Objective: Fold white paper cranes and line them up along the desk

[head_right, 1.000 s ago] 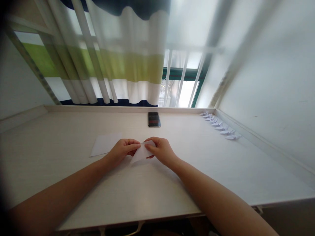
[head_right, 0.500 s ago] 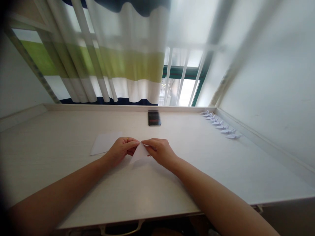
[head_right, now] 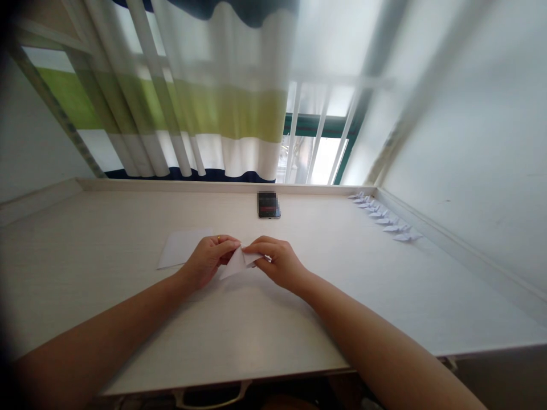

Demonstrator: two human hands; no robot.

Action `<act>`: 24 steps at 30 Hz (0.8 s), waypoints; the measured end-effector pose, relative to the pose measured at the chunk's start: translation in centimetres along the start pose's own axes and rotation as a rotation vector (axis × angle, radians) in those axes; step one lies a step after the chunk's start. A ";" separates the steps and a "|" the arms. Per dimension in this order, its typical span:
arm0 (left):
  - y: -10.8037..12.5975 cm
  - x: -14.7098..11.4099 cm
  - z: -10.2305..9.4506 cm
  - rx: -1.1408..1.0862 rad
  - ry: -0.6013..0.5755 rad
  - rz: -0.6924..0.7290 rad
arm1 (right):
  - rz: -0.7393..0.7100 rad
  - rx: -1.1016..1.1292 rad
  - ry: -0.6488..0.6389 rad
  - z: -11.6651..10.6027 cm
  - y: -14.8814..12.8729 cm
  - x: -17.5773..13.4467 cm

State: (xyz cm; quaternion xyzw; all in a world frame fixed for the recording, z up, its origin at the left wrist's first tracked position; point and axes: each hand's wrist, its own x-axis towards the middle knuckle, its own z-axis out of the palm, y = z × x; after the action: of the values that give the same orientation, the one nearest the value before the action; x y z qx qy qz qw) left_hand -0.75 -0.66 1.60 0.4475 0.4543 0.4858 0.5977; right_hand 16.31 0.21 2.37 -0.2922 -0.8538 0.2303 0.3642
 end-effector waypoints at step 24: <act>-0.4 0.3 -0.4 0.160 0.044 0.146 | 0.467 0.619 -0.057 -0.3 -0.3 0.6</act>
State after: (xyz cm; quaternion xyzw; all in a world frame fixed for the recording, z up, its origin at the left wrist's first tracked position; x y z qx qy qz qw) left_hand -1.05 -0.39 1.15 0.5151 0.4709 0.4998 0.5129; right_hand 16.11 0.41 3.08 -0.3485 -0.6642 0.5617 0.3491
